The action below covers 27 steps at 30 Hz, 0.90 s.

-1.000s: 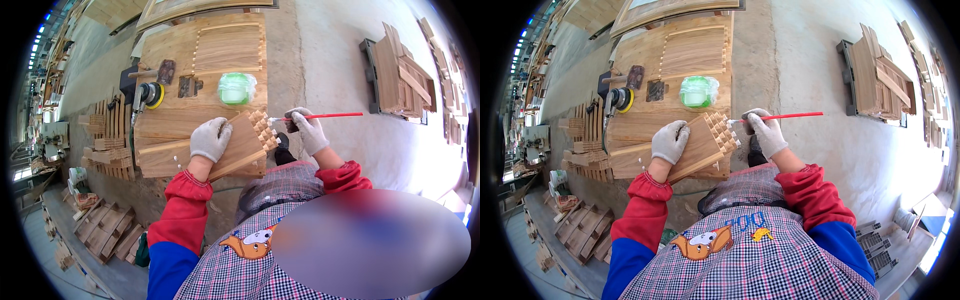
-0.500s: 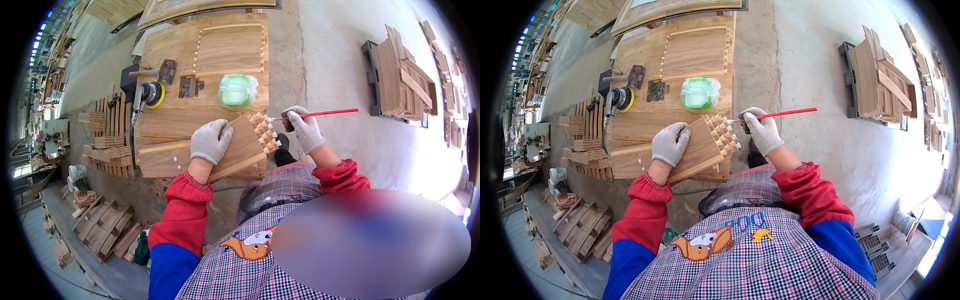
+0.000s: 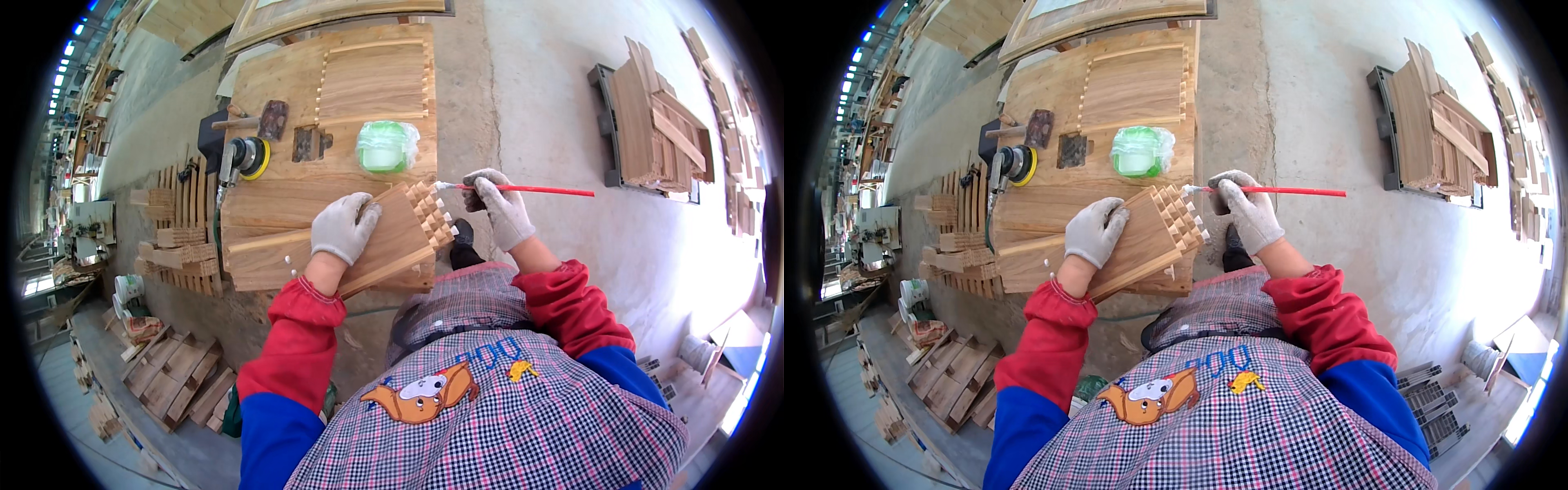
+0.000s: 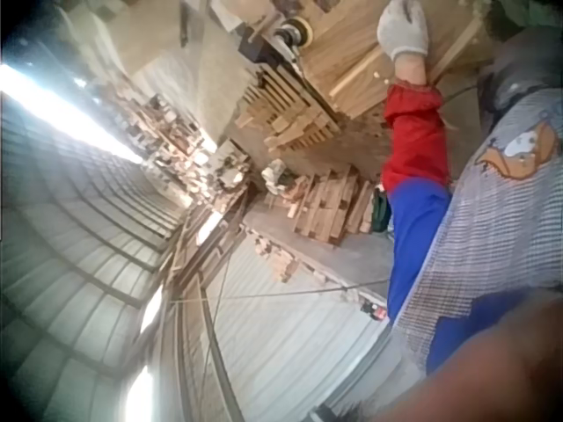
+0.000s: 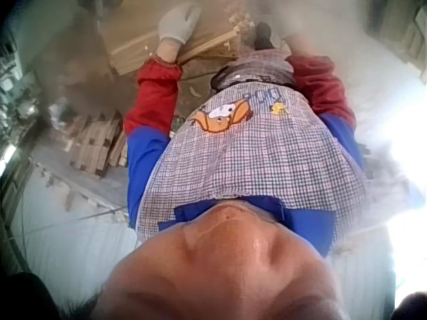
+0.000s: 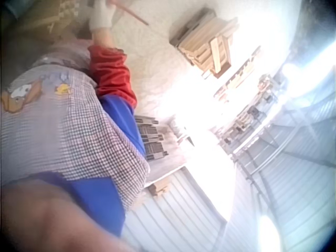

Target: The person applies glue to the finger joints of wooden slats using a brush. They then sit on the floor and assemble the slats into a box-like structure, using a mallet to tap the pieces together securely.

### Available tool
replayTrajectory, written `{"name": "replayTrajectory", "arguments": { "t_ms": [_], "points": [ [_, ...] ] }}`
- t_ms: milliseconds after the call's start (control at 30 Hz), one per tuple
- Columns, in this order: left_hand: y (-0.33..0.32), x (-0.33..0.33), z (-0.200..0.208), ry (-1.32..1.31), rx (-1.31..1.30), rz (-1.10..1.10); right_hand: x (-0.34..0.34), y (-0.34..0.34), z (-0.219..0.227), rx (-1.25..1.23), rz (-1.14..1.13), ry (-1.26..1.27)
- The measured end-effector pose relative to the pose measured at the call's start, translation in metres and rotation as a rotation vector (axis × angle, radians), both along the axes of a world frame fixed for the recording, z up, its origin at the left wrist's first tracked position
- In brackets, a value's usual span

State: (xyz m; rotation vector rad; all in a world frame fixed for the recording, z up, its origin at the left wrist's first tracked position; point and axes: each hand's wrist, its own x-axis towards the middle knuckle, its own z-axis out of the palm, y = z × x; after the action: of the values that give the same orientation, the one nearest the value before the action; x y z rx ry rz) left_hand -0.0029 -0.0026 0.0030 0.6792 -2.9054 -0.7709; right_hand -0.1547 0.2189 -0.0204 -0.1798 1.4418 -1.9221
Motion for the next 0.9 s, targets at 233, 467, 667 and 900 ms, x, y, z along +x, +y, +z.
{"name": "replayTrajectory", "arguments": {
  "t_ms": [233,467,667,900],
  "points": [
    [-0.011,-0.013,0.0,-0.145,0.128,-0.064,0.02,0.015,0.005,0.208,0.211,1.0],
    [-0.015,-0.019,-0.001,-0.161,0.134,-0.095,0.041,0.015,-0.008,0.406,0.331,1.321],
    [-0.022,-0.018,-0.004,-0.165,0.187,-0.112,0.04,0.008,0.001,0.457,0.339,1.361],
    [-0.023,-0.017,0.004,-0.163,0.25,-0.16,0.03,0.018,-0.003,0.522,0.316,1.367]
  ]
}}
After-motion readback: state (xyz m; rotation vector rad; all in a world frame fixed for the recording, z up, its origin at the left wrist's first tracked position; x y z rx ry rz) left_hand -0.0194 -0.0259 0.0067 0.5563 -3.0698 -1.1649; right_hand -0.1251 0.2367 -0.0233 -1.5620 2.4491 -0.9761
